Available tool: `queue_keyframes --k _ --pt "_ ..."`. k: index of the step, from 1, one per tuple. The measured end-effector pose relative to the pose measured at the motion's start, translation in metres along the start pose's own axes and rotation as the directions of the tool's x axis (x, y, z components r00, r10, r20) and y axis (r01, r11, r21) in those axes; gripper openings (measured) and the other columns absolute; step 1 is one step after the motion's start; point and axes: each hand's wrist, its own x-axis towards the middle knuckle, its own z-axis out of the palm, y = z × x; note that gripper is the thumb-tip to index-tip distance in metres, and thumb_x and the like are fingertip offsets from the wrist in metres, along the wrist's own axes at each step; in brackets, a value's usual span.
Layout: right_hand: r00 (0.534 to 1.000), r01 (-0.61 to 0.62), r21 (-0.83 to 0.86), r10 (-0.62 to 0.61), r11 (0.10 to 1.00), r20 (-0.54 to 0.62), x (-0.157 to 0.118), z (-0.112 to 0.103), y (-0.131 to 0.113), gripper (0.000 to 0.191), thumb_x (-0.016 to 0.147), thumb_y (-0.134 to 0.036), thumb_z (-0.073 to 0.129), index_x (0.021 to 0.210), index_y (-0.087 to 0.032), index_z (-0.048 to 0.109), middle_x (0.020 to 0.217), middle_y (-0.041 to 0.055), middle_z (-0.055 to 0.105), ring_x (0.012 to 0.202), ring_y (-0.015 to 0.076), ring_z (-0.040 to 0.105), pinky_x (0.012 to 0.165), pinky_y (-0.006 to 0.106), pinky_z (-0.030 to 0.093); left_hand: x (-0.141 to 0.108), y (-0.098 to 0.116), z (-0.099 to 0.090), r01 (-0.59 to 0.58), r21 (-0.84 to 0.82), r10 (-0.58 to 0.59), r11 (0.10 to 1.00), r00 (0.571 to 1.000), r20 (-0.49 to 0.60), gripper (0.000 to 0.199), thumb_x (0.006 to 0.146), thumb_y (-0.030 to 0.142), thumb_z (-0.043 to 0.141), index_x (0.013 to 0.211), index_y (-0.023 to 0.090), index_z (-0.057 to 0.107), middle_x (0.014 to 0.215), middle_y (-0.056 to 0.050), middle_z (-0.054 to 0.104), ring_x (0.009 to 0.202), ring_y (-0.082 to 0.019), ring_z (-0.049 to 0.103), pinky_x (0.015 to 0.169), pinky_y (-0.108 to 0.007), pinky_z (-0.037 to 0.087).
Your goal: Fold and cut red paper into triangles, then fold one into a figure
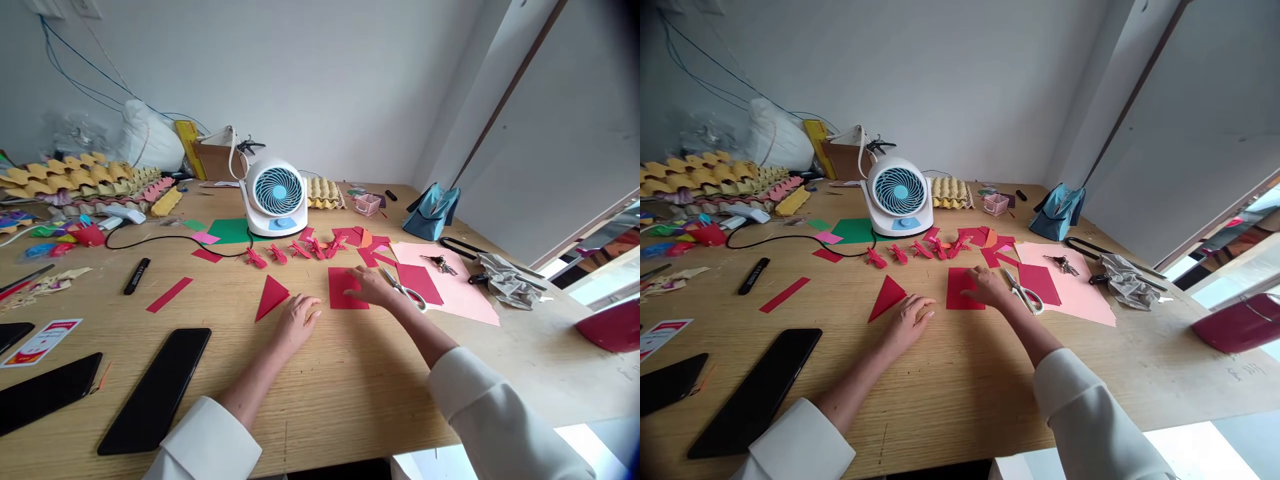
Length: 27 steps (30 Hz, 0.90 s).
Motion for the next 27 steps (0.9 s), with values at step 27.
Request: queue_keyframes --k 27 --pt "0.981 -0.180 0.151 0.165 0.972 0.105 0.020 -0.003 -0.019 0.048 0.065 -0.050 0.078 0.098 -0.016 0.067 0.115 0.0164 0.061 0.105 0.0299 0.060 0.084 0.033 0.045 -0.001 0.000 0.001 0.005 0.094 -0.015 0.996 0.993 0.114 0.033 0.077 0.021 0.072 0.108 0.024 0.064 0.107 -0.006 0.061 0.102 -0.023 0.058 0.091 -0.039 0.047"
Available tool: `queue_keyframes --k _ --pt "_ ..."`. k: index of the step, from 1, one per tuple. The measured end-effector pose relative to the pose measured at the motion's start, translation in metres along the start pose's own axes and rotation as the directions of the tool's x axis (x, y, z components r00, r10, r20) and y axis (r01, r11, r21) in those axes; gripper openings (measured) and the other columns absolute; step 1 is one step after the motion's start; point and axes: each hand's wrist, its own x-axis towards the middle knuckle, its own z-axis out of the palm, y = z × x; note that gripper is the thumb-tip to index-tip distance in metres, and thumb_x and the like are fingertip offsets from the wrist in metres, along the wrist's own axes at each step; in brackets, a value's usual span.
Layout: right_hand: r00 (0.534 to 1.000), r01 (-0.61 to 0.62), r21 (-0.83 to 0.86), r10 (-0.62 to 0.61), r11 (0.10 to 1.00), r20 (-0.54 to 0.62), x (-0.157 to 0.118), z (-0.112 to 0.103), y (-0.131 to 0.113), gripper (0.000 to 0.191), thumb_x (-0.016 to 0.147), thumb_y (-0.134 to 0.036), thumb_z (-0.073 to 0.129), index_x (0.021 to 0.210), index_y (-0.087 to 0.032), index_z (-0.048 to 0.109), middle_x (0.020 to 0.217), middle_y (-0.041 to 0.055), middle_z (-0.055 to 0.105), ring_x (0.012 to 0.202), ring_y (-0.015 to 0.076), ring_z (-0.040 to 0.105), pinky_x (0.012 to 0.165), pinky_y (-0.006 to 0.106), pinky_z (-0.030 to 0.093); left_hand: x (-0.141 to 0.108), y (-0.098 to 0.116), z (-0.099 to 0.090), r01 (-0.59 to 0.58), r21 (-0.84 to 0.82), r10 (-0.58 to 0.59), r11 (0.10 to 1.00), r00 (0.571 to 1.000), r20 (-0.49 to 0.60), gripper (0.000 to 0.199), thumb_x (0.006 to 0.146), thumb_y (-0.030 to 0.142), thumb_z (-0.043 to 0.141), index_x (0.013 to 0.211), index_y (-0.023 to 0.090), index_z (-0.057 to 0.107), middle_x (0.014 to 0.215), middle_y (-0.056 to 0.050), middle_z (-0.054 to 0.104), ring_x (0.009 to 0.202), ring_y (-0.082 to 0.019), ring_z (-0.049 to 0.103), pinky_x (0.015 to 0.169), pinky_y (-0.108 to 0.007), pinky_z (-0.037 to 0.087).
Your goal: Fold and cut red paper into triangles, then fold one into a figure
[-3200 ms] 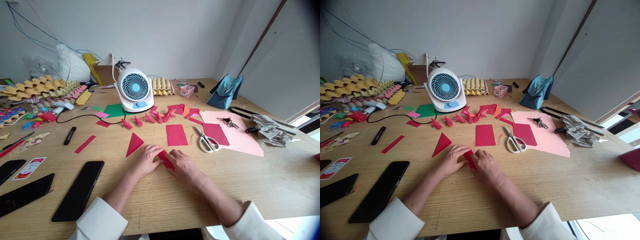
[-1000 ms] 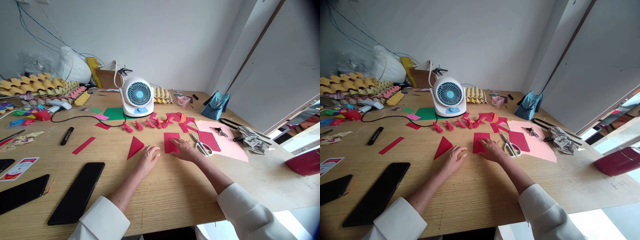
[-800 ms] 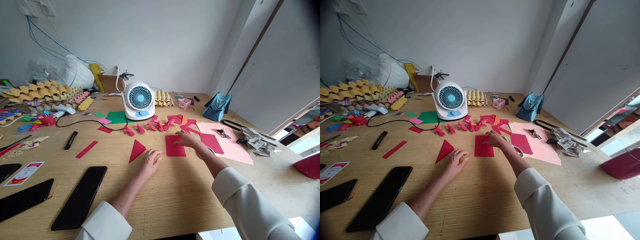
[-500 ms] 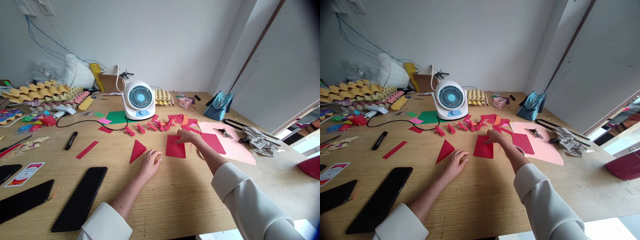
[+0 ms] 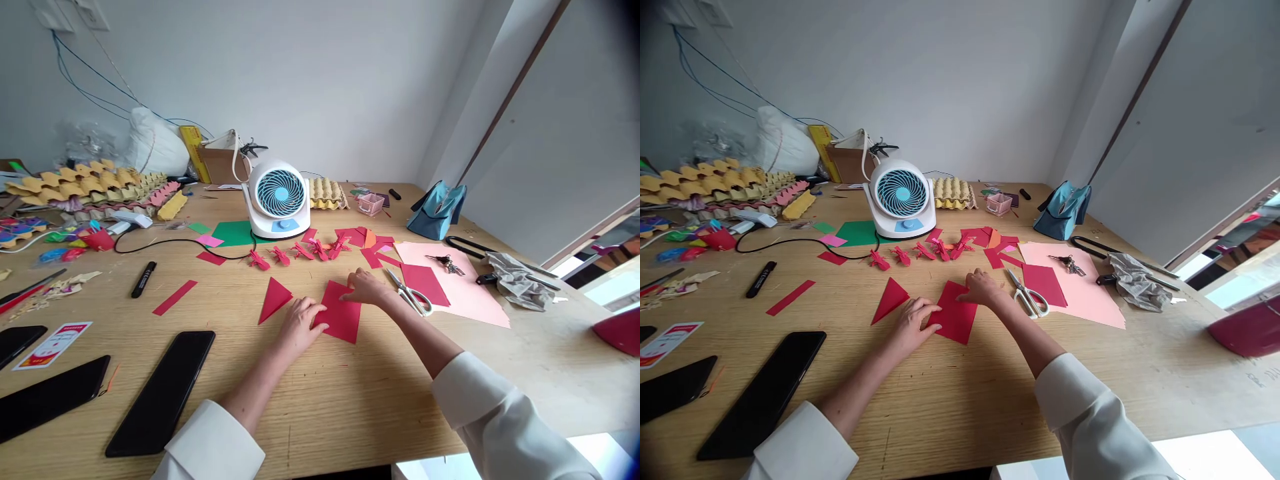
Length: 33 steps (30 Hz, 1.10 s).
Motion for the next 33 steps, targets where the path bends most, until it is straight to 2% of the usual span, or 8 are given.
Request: queue_keyframes --k 5,8,11,15,20,24,29,33 --pt "0.998 -0.060 0.081 0.059 0.995 0.007 -0.001 -0.003 -0.006 0.053 0.067 -0.048 0.076 0.107 -0.018 0.062 0.106 0.0123 0.067 0.093 0.0268 0.063 0.069 0.030 0.046 0.000 0.003 -0.001 0.024 0.021 -0.024 1.000 1.000 0.004 0.038 0.077 0.021 0.072 0.112 0.024 0.060 0.108 -0.006 0.060 0.103 -0.024 0.057 0.091 -0.040 0.047" --pt "0.999 -0.039 0.144 0.041 0.989 -0.016 -0.007 -0.012 -0.007 0.038 0.075 -0.041 0.069 0.106 -0.019 0.063 0.103 0.0073 0.069 0.086 0.0208 0.063 0.063 0.025 0.044 0.000 0.004 0.002 0.040 -0.021 -0.041 0.999 0.999 -0.027 0.044 0.075 0.018 0.072 0.116 0.023 0.056 0.109 -0.007 0.061 0.103 -0.025 0.058 0.091 -0.043 0.047" --pt "0.998 0.025 0.202 -0.014 0.979 -0.055 -0.023 -0.021 -0.011 0.022 0.082 -0.037 0.060 0.097 -0.021 0.066 0.092 0.0014 0.070 0.080 0.0166 0.061 0.061 0.022 0.041 0.002 0.005 0.002 0.084 -0.144 -0.099 0.986 0.990 -0.097 0.057 0.071 0.016 0.073 0.124 0.023 0.050 0.107 -0.007 0.062 0.098 -0.024 0.059 0.090 -0.043 0.048" --pt "0.979 0.204 0.438 -0.179 0.876 -0.098 -0.052 -0.034 -0.020 0.026 0.082 -0.044 0.059 0.089 -0.020 0.067 0.078 -0.0010 0.067 0.070 0.0145 0.058 0.056 0.022 0.040 0.005 0.012 -0.008 0.182 -0.416 -0.276 0.891 0.944 -0.178 0.063 0.072 0.024 0.074 0.129 0.020 0.048 0.108 -0.009 0.064 0.091 -0.020 0.062 0.084 -0.037 0.050" --pt "0.947 0.300 0.620 -0.303 0.725 -0.104 -0.073 -0.041 -0.027 0.033 0.078 -0.049 0.067 0.090 -0.018 0.065 0.083 0.0013 0.067 0.072 0.0149 0.058 0.060 0.024 0.044 0.002 0.027 -0.021 0.241 -0.666 -0.205 0.706 0.970 0.133 0.031 0.080 0.043 0.066 0.093 0.015 0.070 0.083 -0.005 0.071 0.071 -0.017 0.064 0.064 -0.025 0.049" --pt "0.930 0.367 0.716 -0.236 0.594 -0.281 -0.071 -0.030 -0.024 0.044 0.078 -0.044 0.070 0.113 -0.021 0.057 0.085 0.0005 0.063 0.072 0.0134 0.056 0.062 0.024 0.044 -0.001 0.030 -0.015 0.351 -0.624 -0.302 0.698 0.935 0.188 0.034 0.076 0.046 0.068 0.066 0.014 0.070 0.059 -0.002 0.065 0.055 -0.016 0.058 0.051 -0.024 0.044" --pt "0.954 0.285 0.895 -0.189 0.344 -0.231 -0.067 0.006 -0.022 0.044 0.081 -0.045 0.067 0.114 -0.020 0.052 0.088 0.0026 0.065 0.081 0.0152 0.061 0.073 0.028 0.048 0.004 0.028 -0.012 0.341 -0.767 -0.464 0.544 0.883 0.063 0.033 0.073 0.045 0.071 0.089 0.016 0.075 0.089 -0.007 0.075 0.078 -0.022 0.067 0.067 -0.028 0.053" --pt "0.970 0.215 0.881 -0.194 0.421 -0.144 -0.068 0.029 -0.027 0.034 0.081 -0.053 0.063 0.084 -0.020 0.055 0.078 0.0008 0.062 0.069 0.0144 0.057 0.060 0.025 0.045 0.005 0.027 -0.016 0.333 -0.825 -0.511 0.457 0.857 0.063 0.032 0.071 0.045 0.074 0.084 0.015 0.073 0.087 -0.008 0.075 0.077 -0.022 0.067 0.066 -0.028 0.053"
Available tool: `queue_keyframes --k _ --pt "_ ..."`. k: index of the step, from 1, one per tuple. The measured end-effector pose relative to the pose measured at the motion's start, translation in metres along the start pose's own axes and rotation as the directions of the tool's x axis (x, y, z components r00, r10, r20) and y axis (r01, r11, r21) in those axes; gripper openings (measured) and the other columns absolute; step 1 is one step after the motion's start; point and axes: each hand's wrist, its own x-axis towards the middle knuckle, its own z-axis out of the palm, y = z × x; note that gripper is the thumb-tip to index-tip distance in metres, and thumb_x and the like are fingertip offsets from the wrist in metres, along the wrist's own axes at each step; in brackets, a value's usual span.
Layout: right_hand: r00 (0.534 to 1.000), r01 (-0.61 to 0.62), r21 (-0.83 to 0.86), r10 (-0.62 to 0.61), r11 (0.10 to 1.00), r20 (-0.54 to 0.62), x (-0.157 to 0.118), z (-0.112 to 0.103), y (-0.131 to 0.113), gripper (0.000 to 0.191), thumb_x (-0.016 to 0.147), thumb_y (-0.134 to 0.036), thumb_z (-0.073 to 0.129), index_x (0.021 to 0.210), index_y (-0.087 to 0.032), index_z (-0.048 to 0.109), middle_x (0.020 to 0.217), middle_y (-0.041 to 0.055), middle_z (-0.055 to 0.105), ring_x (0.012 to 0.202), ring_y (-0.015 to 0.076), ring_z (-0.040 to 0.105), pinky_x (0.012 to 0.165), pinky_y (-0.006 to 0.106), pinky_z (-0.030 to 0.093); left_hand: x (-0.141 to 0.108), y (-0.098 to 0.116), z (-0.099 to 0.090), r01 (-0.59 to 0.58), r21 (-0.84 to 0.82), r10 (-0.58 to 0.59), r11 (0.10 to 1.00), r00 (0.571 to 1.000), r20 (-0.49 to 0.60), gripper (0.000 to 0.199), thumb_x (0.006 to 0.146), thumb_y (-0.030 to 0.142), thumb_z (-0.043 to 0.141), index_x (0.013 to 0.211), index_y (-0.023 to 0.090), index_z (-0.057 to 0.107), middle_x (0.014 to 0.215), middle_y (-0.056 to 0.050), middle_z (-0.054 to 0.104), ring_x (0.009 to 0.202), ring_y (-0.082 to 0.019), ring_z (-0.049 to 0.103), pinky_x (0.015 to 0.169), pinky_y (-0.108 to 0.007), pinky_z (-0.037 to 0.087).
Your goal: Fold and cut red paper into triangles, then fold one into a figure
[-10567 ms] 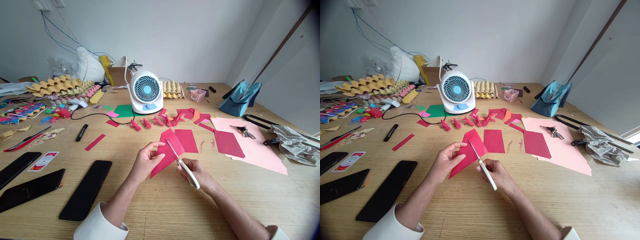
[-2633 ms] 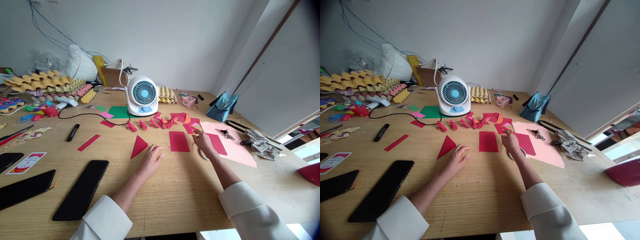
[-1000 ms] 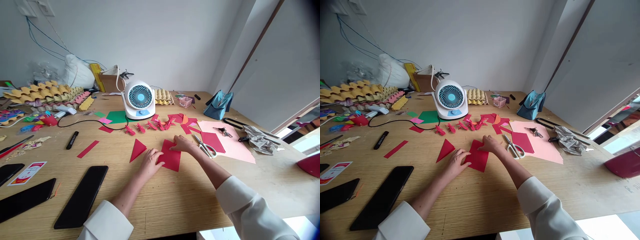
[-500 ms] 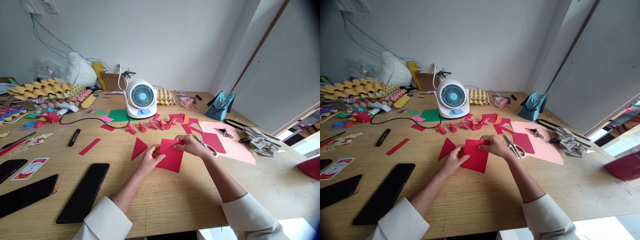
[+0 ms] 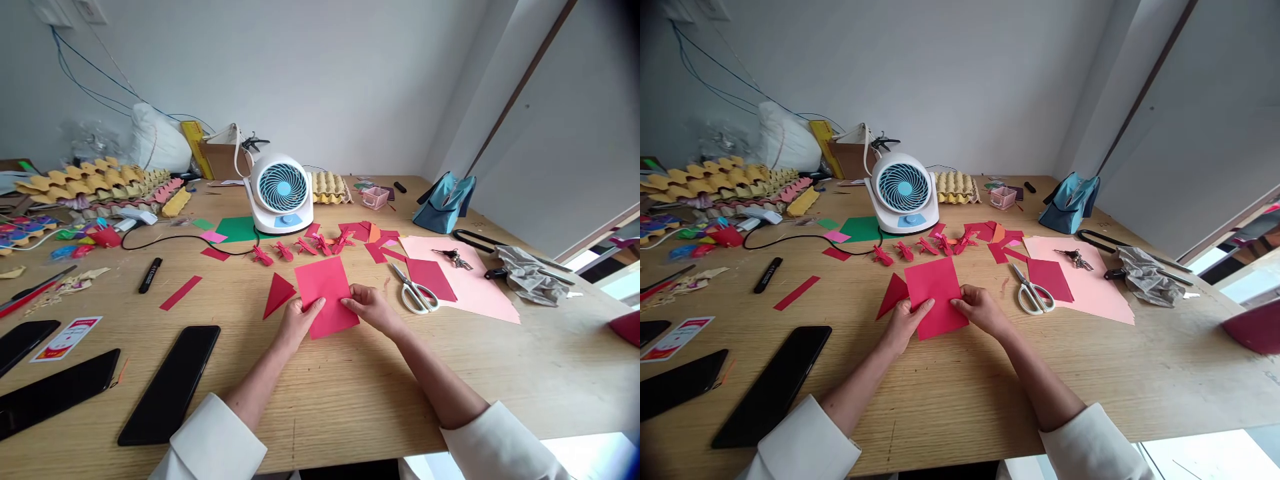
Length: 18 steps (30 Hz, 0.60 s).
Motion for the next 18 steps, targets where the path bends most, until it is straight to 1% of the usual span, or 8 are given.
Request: queue_keyframes --k 2,4,6,8,10,12,15,18 --pt "1.000 0.021 -0.167 -0.024 0.986 -0.014 -0.003 0.002 0.000 0.032 0.084 -0.051 0.058 0.077 -0.020 0.054 0.070 -0.0013 0.057 0.063 0.0127 0.051 0.055 0.024 0.039 0.000 0.001 -0.003 0.000 -0.001 0.000 1.000 0.999 -0.036 0.031 0.070 0.045 0.075 0.079 0.015 0.072 0.080 -0.007 0.074 0.073 -0.021 0.067 0.064 -0.028 0.053" --pt "0.997 0.069 -0.318 -0.074 0.946 -0.003 -0.005 0.000 -0.003 0.029 0.088 -0.046 0.055 0.076 -0.020 0.055 0.068 -0.0023 0.053 0.062 0.0116 0.046 0.055 0.023 0.036 0.002 0.001 -0.007 -0.015 0.010 0.016 1.000 0.996 -0.085 0.030 0.069 0.044 0.076 0.078 0.015 0.072 0.079 -0.007 0.074 0.073 -0.021 0.067 0.065 -0.028 0.053" --pt "0.994 0.104 -0.378 -0.106 0.920 0.015 -0.007 -0.004 -0.006 0.024 0.088 -0.041 0.054 0.080 -0.019 0.058 0.070 -0.0022 0.053 0.063 0.0113 0.044 0.056 0.024 0.036 0.004 0.001 -0.011 -0.029 -0.004 0.028 1.000 0.993 -0.113 0.031 0.069 0.042 0.078 0.082 0.014 0.074 0.083 -0.008 0.074 0.076 -0.022 0.068 0.069 -0.029 0.054" --pt "0.993 0.112 -0.345 -0.117 0.932 0.004 -0.007 -0.008 -0.005 0.022 0.088 -0.041 0.056 0.093 -0.019 0.060 0.071 -0.0026 0.053 0.062 0.0113 0.045 0.057 0.024 0.036 0.007 -0.001 -0.013 -0.026 -0.050 0.020 0.998 0.993 -0.115 0.034 0.067 0.041 0.079 0.088 0.014 0.074 0.087 -0.009 0.075 0.081 -0.023 0.069 0.073 -0.031 0.055" --pt "0.991 0.119 -0.265 -0.132 0.957 -0.032 -0.007 -0.011 -0.003 0.031 0.088 -0.041 0.057 0.111 -0.020 0.056 0.069 -0.0040 0.052 0.061 0.0115 0.045 0.056 0.024 0.037 0.009 -0.002 -0.014 -0.022 -0.104 0.008 0.994 0.990 -0.138 0.037 0.066 0.039 0.081 0.092 0.014 0.074 0.090 -0.009 0.075 0.083 -0.023 0.069 0.075 -0.032 0.056" --pt "0.985 0.146 -0.168 -0.159 0.975 -0.066 -0.006 -0.013 -0.001 0.041 0.090 -0.043 0.056 0.123 -0.021 0.049 0.068 -0.0047 0.053 0.060 0.0121 0.048 0.057 0.025 0.040 0.011 -0.001 -0.015 -0.020 -0.159 -0.012 0.987 0.980 -0.197 0.039 0.063 0.038 0.083 0.092 0.014 0.074 0.091 -0.008 0.075 0.084 -0.023 0.070 0.076 -0.031 0.056" --pt "0.974 0.192 -0.063 -0.198 0.979 -0.110 -0.008 -0.013 -0.002 0.043 0.092 -0.044 0.052 0.128 -0.022 0.047 0.074 -0.0024 0.058 0.066 0.0138 0.058 0.066 0.028 0.047 0.013 0.004 -0.016 -0.001 -0.266 -0.076 0.964 0.958 -0.278 0.043 0.059 0.036 0.086 0.093 0.014 0.073 0.091 -0.007 0.076 0.083 -0.022 0.070 0.073 -0.029 0.056" --pt "0.966 0.207 -0.060 -0.214 0.976 -0.148 -0.010 -0.012 -0.005 0.037 0.094 -0.042 0.050 0.125 -0.023 0.052 0.083 0.0016 0.063 0.073 0.0152 0.065 0.074 0.032 0.051 0.014 0.010 -0.017 0.025 -0.395 -0.154 0.918 0.942 -0.298 0.048 0.055 0.033 0.087 0.096 0.014 0.072 0.094 -0.008 0.076 0.084 -0.020 0.070 0.071 -0.028 0.057"
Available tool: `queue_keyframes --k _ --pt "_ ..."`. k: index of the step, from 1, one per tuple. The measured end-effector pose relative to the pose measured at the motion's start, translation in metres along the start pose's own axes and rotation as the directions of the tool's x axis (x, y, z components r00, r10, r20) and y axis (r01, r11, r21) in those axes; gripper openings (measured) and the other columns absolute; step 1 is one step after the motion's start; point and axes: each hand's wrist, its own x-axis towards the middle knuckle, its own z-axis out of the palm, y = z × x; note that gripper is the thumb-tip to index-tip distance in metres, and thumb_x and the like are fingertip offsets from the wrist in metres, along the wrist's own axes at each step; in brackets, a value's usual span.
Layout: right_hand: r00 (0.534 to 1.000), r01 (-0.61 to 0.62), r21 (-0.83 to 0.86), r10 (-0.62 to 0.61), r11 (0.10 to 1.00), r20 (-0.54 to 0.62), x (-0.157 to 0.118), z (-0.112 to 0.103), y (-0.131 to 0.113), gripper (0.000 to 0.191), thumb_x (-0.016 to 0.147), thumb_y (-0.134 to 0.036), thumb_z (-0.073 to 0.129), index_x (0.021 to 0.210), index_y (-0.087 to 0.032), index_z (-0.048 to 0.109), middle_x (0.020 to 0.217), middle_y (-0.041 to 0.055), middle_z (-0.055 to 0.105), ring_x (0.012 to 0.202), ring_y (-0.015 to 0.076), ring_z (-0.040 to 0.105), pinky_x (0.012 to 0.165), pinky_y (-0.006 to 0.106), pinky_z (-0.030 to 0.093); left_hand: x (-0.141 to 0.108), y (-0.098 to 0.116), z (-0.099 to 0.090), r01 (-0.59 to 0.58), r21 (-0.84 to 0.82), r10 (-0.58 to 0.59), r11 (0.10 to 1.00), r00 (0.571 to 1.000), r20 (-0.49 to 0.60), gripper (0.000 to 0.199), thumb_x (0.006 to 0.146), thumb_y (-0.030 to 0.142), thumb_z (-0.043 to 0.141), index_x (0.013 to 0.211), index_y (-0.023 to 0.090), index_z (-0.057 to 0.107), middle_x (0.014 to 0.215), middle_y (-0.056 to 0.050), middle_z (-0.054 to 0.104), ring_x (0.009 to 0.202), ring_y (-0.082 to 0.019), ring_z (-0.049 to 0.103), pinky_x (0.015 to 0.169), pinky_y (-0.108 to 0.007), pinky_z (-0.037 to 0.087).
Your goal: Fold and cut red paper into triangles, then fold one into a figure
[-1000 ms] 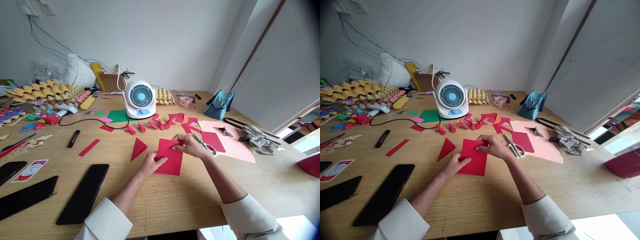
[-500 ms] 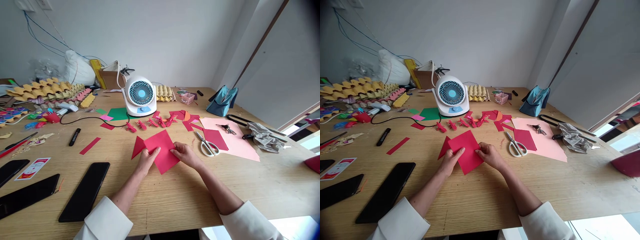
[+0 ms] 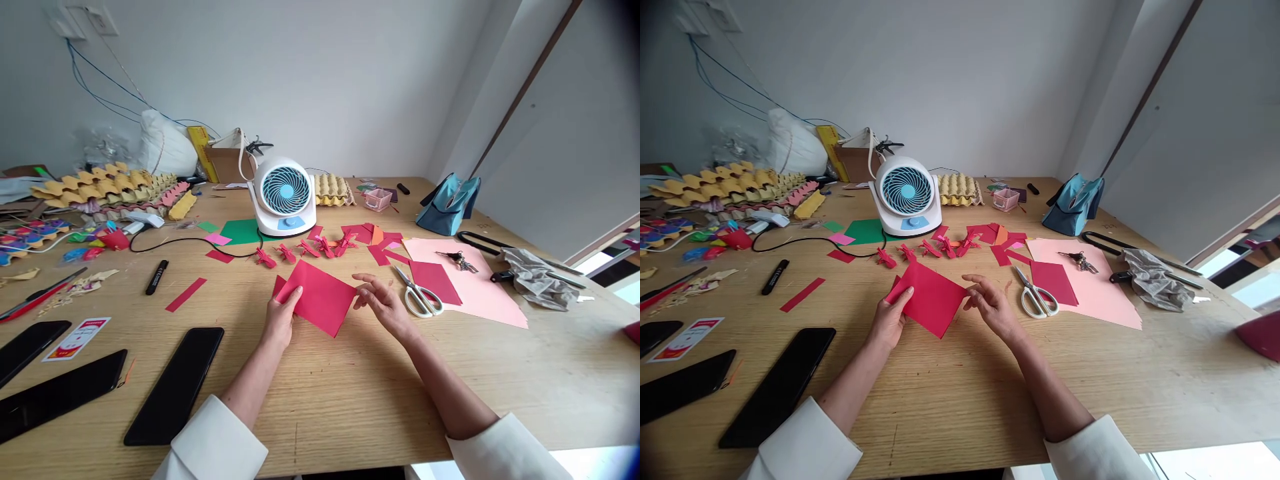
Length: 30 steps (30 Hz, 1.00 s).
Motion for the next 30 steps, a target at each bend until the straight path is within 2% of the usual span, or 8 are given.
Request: queue_keyframes --k 4,9,14,17,21,24,27,30 --pt "0.997 0.075 -0.073 -0.073 0.995 0.020 -0.003 0.005 0.002 0.029 0.095 -0.037 0.047 0.119 -0.025 0.058 0.104 0.0063 0.066 0.079 0.0161 0.067 0.078 0.035 0.054 -0.001 0.001 0.000 0.051 -0.031 -0.052 0.998 0.998 -0.031 0.050 0.055 0.032 0.087 0.098 0.014 0.070 0.094 -0.008 0.076 0.079 -0.019 0.071 0.062 -0.025 0.056" --pt "0.980 0.201 -0.244 -0.189 0.949 0.068 -0.005 0.012 0.003 0.030 0.091 -0.024 0.050 0.118 -0.026 0.060 0.102 0.0059 0.067 0.086 0.0180 0.065 0.082 0.035 0.053 -0.003 -0.002 0.002 0.065 -0.041 -0.065 0.997 0.998 0.006 0.052 0.055 0.032 0.087 0.101 0.015 0.070 0.097 -0.007 0.075 0.083 -0.020 0.071 0.064 -0.026 0.057" --pt "0.978 0.210 -0.301 -0.195 0.930 0.080 -0.006 0.014 0.002 0.031 0.086 -0.015 0.049 0.112 -0.024 0.063 0.105 0.0059 0.069 0.090 0.0183 0.065 0.083 0.034 0.052 -0.005 -0.003 0.005 0.099 -0.042 -0.099 0.994 0.995 0.007 0.050 0.055 0.031 0.087 0.098 0.015 0.069 0.095 -0.007 0.075 0.082 -0.020 0.070 0.065 -0.027 0.057" --pt "0.972 0.232 -0.355 -0.225 0.906 0.062 -0.006 0.014 0.003 0.032 0.085 -0.012 0.047 0.109 -0.022 0.065 0.103 0.0066 0.069 0.093 0.0194 0.065 0.085 0.035 0.051 -0.006 -0.004 0.004 0.064 -0.023 -0.062 0.998 0.994 0.090 0.049 0.057 0.031 0.086 0.099 0.016 0.066 0.096 -0.006 0.073 0.082 -0.018 0.069 0.067 -0.027 0.056" --pt "0.958 0.267 -0.436 -0.287 0.860 0.021 -0.008 0.016 0.004 0.040 0.088 -0.012 0.045 0.123 -0.024 0.060 0.110 0.0087 0.067 0.103 0.0214 0.062 0.091 0.038 0.050 -0.007 -0.008 0.002 0.056 0.034 -0.063 0.998 0.964 0.258 0.042 0.063 0.031 0.082 0.096 0.019 0.060 0.093 -0.003 0.071 0.080 -0.015 0.067 0.066 -0.025 0.053" --pt "0.936 0.346 -0.452 -0.337 0.822 0.104 -0.012 0.019 0.006 0.045 0.092 -0.013 0.042 0.134 -0.025 0.052 0.115 0.0099 0.065 0.108 0.0222 0.060 0.092 0.039 0.050 -0.006 -0.012 0.001 0.060 0.033 -0.066 0.998 0.962 0.264 0.039 0.065 0.031 0.079 0.094 0.019 0.057 0.096 -0.004 0.070 0.084 -0.017 0.067 0.067 -0.026 0.053" --pt "0.916 0.402 -0.424 -0.351 0.812 0.195 -0.013 0.016 0.007 0.047 0.096 -0.016 0.038 0.141 -0.028 0.045 0.110 0.0086 0.066 0.091 0.0186 0.065 0.086 0.037 0.052 -0.001 -0.014 -0.002 0.056 0.042 -0.063 0.998 0.976 0.207 0.038 0.066 0.028 0.073 0.100 0.020 0.056 0.104 -0.005 0.070 0.090 -0.018 0.067 0.069 -0.028 0.053" --pt "0.952 0.293 -0.369 -0.305 0.882 0.026 -0.009 0.006 0.007 0.045 0.099 -0.025 0.037 0.144 -0.029 0.038 0.110 0.0071 0.066 0.071 0.0137 0.064 0.079 0.035 0.053 0.003 -0.012 -0.006 -0.024 0.169 -0.011 0.985 0.979 0.204 0.038 0.068 0.024 0.065 0.105 0.020 0.058 0.105 -0.005 0.070 0.095 -0.020 0.066 0.075 -0.030 0.053"
